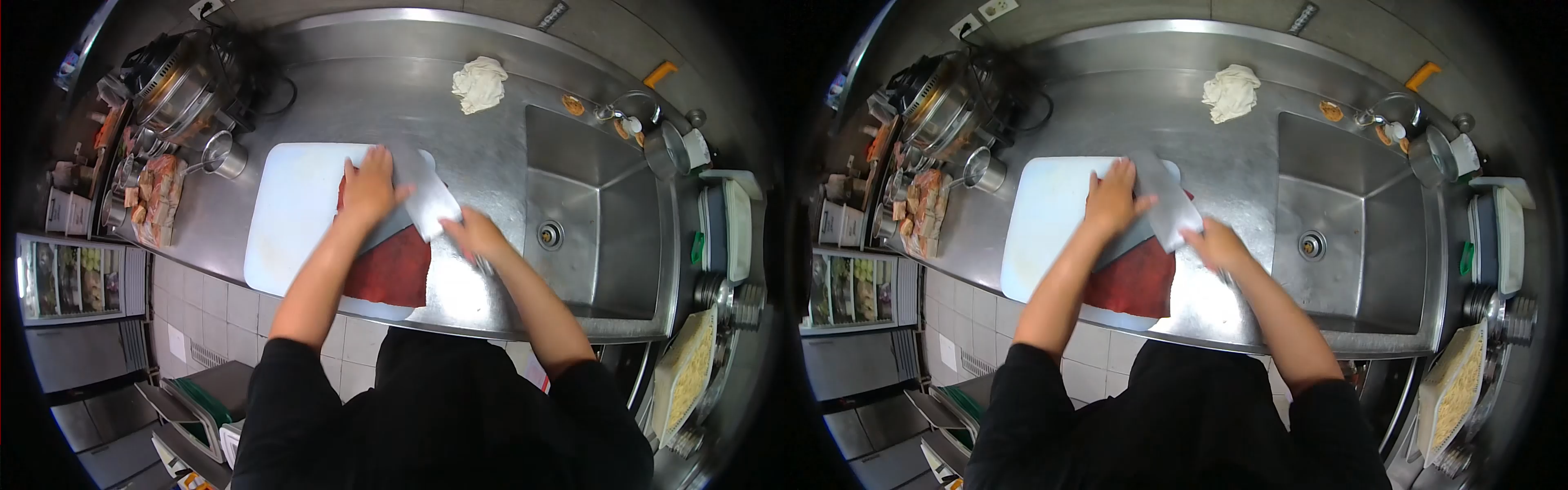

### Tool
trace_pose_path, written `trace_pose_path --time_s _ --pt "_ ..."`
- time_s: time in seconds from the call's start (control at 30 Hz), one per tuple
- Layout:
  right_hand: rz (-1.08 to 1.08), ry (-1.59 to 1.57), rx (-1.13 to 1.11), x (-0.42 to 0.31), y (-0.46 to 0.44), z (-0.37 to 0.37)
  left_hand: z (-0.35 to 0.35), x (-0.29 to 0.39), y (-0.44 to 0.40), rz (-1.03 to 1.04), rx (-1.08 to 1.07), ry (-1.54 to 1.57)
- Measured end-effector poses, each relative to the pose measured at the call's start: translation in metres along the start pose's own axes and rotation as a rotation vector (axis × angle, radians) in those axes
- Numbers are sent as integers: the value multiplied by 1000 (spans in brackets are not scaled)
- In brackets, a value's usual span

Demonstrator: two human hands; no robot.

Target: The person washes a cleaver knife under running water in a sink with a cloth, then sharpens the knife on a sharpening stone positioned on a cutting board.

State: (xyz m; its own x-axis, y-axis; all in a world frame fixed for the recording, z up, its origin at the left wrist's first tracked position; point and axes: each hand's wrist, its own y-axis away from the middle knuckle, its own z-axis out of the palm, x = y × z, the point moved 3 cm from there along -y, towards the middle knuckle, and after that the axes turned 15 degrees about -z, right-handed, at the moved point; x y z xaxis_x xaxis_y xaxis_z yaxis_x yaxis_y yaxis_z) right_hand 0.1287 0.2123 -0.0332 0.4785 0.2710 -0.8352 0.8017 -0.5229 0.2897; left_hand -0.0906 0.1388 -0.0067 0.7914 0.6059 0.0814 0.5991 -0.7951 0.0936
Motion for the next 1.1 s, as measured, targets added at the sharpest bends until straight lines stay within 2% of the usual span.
trace_pose_path --time_s 0.03,0.07,0.1,0.17,0.23,0.3,0.4,0.47,0.53,0.57,0.63,0.7,0.77,0.83,0.93,0.97,1.0,1.03,1.07,1.1 --pt "-5 10 -47 3 30 5 16 -2 33 51 80 -19" --pt "-44 16 -15 37 53 27 15 6 67 41 89 -46" --pt "90 -74 -77 -4 82 18 17 9 88 40 31 -30" --pt "14 19 -32 20 64 24 13 5 74 43 48 -6" --pt "-60 52 15 7 10 6 9 -4 15 19 66 -31" --pt "-53 -21 -36 -22 -37 -17 -9 -12 -39 -37 -38 61" --pt "-8 -11 18 -18 -43 -13 -9 -10 -45 -33 -1 13" --pt "-7 42 -7 -9 3 -2 -3 0 0 -10 -2 -35" --pt "-66 96 14 38 52 26 15 8 66 52 108 -57" --pt "98 -36 -94 7 85 20 14 13 92 50 47 -49" --pt "132 -4 -105 4 83 19 12 12 89 37 32 -43" --pt "-90 29 3 8 31 9 5 5 37 8 10 -36" --pt "-46 -84 5 -17 -22 -8 -8 -9 -27 -35 -37 -9" --pt "-21 -59 28 -20 -44 -9 -12 -12 -42 -42 -63 9" --pt "-32 -66 30 -4 -10 3 -1 -5 -7 2 24 -51" --pt "-22 62 11 -2 18 7 6 -2 21 30 49 -11" --pt "-128 70 65 21 46 22 16 2 56 49 90 -58" --pt "-62 -17 20 29 72 32 15 9 86 48 92 -67" --pt "77 -74 -64 6 91 26 15 9 90 46 90 -42" --pt "84 -78 -63 12 82 29 17 9 94 47 82 -18"
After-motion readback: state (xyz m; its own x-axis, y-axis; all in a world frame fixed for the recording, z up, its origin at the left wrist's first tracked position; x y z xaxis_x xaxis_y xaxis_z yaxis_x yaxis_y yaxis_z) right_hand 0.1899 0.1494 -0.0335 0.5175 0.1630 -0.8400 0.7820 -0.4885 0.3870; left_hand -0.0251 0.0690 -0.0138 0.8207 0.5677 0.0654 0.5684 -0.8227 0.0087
